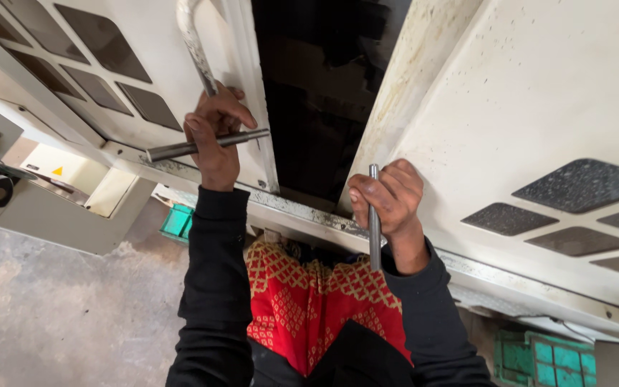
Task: The person uses a T-handle hex wrench to loosen a bolt on a machine door, opens the door, and reaches inside to adjust internal components. They then close the door and re-tighten the bolt with the wrench.
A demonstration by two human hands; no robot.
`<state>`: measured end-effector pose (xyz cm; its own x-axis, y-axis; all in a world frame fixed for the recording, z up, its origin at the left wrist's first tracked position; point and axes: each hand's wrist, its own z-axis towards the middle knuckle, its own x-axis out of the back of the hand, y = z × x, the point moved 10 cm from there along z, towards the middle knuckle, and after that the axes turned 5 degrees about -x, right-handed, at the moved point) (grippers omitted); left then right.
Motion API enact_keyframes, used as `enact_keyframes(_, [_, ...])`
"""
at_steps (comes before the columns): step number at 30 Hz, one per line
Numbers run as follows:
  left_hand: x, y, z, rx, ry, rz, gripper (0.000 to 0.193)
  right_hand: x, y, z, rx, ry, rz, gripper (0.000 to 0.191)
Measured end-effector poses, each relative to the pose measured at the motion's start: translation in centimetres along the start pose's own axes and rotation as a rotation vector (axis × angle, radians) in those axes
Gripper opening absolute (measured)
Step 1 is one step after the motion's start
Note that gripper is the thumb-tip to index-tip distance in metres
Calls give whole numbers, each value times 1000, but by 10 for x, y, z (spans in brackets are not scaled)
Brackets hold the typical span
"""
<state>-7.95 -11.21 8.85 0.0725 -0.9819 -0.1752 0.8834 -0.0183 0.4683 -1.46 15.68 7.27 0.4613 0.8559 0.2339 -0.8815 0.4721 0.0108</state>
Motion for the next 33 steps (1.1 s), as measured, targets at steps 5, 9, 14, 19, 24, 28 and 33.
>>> enact_keyframes(5, [2, 4, -2, -19, 2, 18, 79, 1, -3, -6, 72, 43, 21, 5])
enact_keyframes(9, [1, 5, -2, -27, -12, 82, 82, -2, -1, -6, 46, 9, 34, 5])
enact_keyframes(14, [-1, 8, -3, -22, -22, 99, 83, -1, -3, 1, -20, -4, 27, 19])
enact_keyframes(19, [-1, 8, -5, -4, -19, 77, 82, 0, -8, 5, -8, 4, 30, 21])
enact_keyframes(24, [-4, 4, -8, 2, -35, 55, 83, 0, -7, 5, -11, 1, 32, 22])
enact_keyframes(28, [-5, 3, -8, 3, -51, 62, 84, -3, -6, 3, -17, 2, 25, 24])
enact_keyframes(33, [-6, 10, -6, -32, -76, 120, 89, -5, -10, 2, -5, 2, 15, 27])
